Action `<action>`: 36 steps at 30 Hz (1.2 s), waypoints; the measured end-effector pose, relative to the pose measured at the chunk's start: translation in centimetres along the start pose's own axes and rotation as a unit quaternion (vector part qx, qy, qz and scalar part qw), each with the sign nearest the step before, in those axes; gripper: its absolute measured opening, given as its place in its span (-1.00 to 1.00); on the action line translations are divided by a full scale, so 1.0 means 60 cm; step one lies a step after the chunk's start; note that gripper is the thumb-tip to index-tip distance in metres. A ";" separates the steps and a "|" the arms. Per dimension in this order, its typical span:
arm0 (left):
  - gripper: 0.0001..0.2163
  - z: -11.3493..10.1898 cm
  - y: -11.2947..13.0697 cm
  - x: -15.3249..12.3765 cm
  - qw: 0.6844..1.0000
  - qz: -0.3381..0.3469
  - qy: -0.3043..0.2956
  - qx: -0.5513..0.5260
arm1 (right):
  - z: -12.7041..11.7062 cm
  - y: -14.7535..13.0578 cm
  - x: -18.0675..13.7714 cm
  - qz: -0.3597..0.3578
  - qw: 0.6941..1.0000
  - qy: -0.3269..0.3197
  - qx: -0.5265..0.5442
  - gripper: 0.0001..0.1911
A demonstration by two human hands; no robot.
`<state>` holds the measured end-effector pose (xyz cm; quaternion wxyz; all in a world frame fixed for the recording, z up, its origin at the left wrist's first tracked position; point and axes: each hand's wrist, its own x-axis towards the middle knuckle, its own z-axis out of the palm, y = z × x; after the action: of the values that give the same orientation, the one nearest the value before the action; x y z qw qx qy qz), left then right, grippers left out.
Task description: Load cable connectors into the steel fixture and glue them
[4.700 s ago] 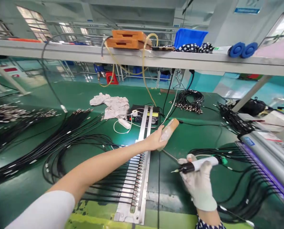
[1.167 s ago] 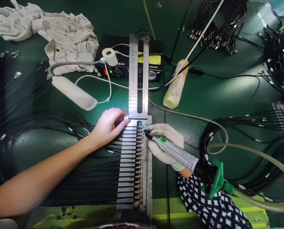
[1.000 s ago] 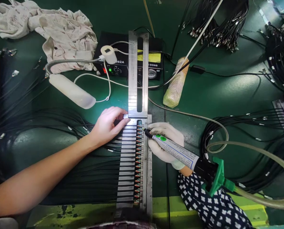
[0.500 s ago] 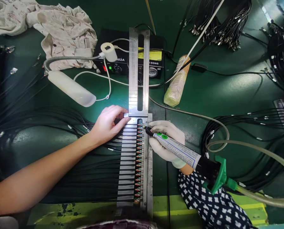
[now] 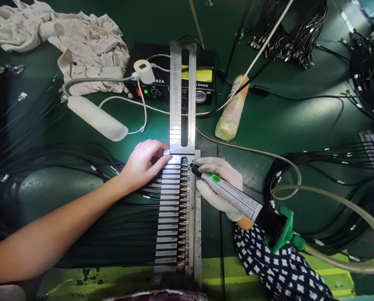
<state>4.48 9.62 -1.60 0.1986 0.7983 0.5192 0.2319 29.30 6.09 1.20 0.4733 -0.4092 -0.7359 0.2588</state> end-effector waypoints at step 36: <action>-0.82 0.000 -0.001 -0.001 1.000 -0.004 -0.002 0.005 | -0.003 -0.006 -0.017 0.000 1.000 -0.016 0.008 -0.85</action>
<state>4.42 9.60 -1.61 0.1965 0.7978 0.5230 0.2265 29.57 5.01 1.08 0.4648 -0.4006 -0.7415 0.2714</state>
